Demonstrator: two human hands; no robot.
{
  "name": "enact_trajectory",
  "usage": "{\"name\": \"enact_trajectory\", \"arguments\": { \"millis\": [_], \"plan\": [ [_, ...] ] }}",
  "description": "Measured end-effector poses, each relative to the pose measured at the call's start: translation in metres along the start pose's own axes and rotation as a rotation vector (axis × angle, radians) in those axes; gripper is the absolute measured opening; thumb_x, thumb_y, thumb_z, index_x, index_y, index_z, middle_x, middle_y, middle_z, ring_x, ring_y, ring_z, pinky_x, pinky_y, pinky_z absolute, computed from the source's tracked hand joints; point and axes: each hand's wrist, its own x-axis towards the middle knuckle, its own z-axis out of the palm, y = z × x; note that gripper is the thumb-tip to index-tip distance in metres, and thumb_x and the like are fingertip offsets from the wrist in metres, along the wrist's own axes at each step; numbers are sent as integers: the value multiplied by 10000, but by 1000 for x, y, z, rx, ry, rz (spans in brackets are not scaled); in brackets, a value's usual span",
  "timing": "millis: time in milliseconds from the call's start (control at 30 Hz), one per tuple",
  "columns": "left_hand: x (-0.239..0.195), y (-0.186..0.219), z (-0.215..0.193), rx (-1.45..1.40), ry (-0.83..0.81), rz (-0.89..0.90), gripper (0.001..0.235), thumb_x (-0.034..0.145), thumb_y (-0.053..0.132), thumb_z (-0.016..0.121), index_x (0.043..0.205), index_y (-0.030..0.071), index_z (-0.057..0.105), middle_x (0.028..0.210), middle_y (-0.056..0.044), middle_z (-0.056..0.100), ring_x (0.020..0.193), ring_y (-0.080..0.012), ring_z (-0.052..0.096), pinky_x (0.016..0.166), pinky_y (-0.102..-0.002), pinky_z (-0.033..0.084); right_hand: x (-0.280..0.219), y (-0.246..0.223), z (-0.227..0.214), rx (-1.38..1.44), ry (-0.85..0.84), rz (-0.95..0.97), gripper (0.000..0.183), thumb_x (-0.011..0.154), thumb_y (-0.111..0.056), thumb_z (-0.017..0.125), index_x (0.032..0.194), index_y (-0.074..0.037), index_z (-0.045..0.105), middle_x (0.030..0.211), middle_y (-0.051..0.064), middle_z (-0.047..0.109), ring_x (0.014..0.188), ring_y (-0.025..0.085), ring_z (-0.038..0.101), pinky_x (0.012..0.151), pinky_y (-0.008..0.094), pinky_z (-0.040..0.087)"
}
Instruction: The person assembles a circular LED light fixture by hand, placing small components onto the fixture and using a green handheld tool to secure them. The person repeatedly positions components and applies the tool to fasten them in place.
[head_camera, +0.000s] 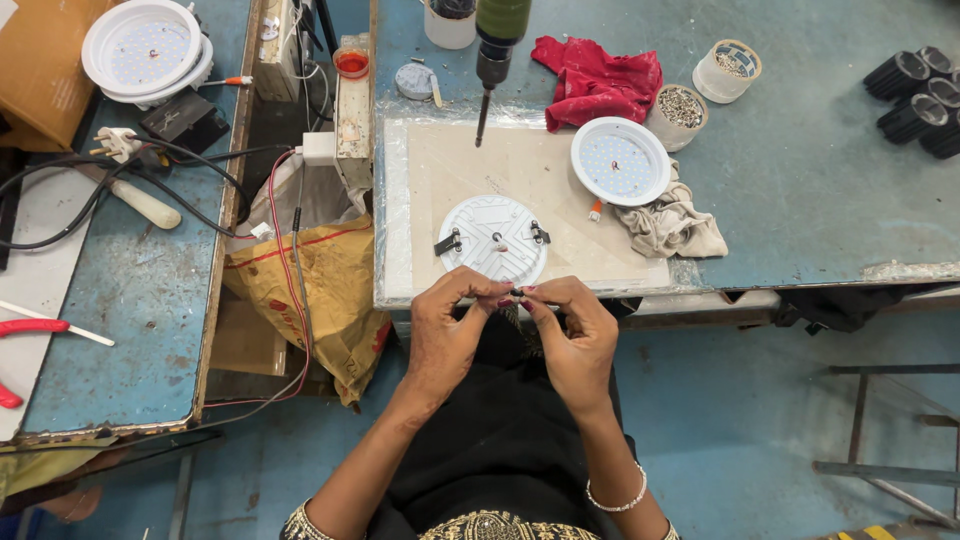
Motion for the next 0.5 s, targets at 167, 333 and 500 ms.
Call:
{"name": "enact_trajectory", "arguments": {
  "millis": [167, 333, 500],
  "plan": [
    [-4, 0, -2, 24, 14, 4, 142, 878, -53, 688, 986, 9, 757, 905, -92, 728, 852, -159, 723, 779, -275, 570, -1, -5, 5, 55, -6, 60, 97, 966, 41, 686, 1063, 43, 690, 1023, 64, 692, 951, 88, 672, 831, 206, 534],
    [-3, -2, -4, 7, 7, 28, 119, 885, -45, 691, 980, 9, 738, 923, -90, 729, 872, -167, 728, 799, -280, 571, 0, -4, 6, 141, -3, 187, 136, 947, 35, 684, 1083, 39, 684, 1014, 56, 725, 952, 84, 690, 850, 207, 554],
    [-5, -5, -4, 15, 9, 25, 103, 879, -46, 693, 967, 4, 714, 926, -91, 723, 881, -173, 728, 803, -285, 563, -3, 2, 9, 102, -16, 133, 58, 969, 40, 682, 1026, 45, 674, 987, 55, 698, 923, 79, 674, 826, 202, 540]
  ]
}}
